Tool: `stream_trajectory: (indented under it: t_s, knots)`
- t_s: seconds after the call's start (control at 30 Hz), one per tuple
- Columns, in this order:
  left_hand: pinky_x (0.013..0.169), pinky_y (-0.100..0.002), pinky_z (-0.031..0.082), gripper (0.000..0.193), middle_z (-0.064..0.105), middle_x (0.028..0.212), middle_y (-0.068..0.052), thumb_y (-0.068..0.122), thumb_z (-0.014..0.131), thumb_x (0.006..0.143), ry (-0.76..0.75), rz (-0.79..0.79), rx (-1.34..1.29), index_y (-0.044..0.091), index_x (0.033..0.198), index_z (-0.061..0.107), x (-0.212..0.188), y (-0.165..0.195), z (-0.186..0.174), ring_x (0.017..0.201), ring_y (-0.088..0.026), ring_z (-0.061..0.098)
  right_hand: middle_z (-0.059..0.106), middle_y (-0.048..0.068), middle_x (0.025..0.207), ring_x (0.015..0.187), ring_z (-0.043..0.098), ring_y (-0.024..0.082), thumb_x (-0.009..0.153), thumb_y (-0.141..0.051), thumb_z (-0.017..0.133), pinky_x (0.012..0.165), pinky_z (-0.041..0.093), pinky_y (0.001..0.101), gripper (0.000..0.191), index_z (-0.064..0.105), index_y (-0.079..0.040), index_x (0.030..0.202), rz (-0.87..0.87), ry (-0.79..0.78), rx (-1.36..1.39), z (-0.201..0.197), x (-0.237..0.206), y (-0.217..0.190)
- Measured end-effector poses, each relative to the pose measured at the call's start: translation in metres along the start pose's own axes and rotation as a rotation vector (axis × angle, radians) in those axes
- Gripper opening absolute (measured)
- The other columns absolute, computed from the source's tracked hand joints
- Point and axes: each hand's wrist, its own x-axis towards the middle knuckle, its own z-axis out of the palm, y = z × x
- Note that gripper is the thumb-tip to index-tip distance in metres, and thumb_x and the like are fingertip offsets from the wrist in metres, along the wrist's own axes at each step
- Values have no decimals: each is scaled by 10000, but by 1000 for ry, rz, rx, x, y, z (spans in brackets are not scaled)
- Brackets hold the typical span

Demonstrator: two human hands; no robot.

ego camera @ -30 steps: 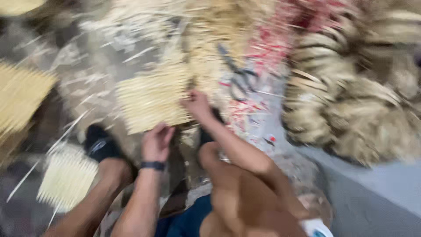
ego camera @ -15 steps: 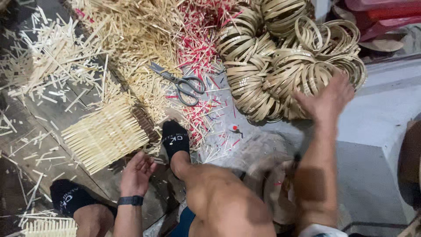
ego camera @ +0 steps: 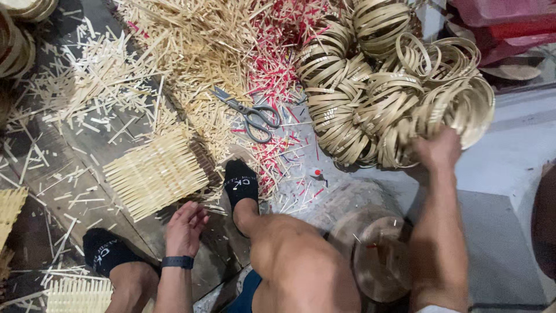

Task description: The person sits on the floor and weaves a small round bamboo basket. They place a woven square base into a circular frame, wrap a bamboo strip around the rim, and use shears to trim excess material. The person repeats this process for multiple baskets, stacking finished units nearby.

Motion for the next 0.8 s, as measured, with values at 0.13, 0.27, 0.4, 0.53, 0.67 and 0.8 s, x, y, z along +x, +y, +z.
stream_trajectory:
  t_s: [0.13,0.27,0.4,0.53,0.67,0.8]
  knots:
    - [762,-369,574,249,714,980,-79,126,688,939,50,-23,18,74,1167,603,5,-4,-6,865,-207,698,761,123,935,789,727,228,826,-153,836,754,577,424,329,754,-86,1138,-361,236,-46,-40,-52,-22]
    - [749,-361,583,255,717,966,-73,112,693,920,30,-17,35,71,1158,610,14,-12,-8,843,-196,698,769,73,923,799,737,162,905,-203,841,722,588,343,186,762,-115,1050,-540,166,21,-29,-85,-83]
    - [740,-349,587,271,695,923,-68,95,737,908,32,22,63,61,1148,617,22,-23,-9,792,-175,669,747,129,957,873,745,291,807,-56,749,830,592,383,261,741,-117,1060,-1234,124,344,38,-75,-163]
    - [702,-333,567,252,702,909,-72,113,744,908,53,26,110,46,1125,635,23,-30,-14,778,-168,674,670,235,977,931,633,442,792,-177,815,817,500,550,408,645,-20,1127,-1038,-63,18,144,-54,-236]
    - [688,-318,563,266,717,925,-52,124,742,886,121,27,218,52,1123,645,23,-33,-18,783,-156,685,688,212,930,915,654,417,930,-161,757,820,517,535,148,697,-44,1000,-1216,-57,72,210,-35,-248]
    - [669,-298,540,297,712,938,-29,135,759,873,135,55,302,43,1133,651,28,-42,-23,779,-138,674,717,165,994,916,691,357,948,-66,669,782,554,463,68,728,-76,982,-1298,121,188,224,-31,-238]
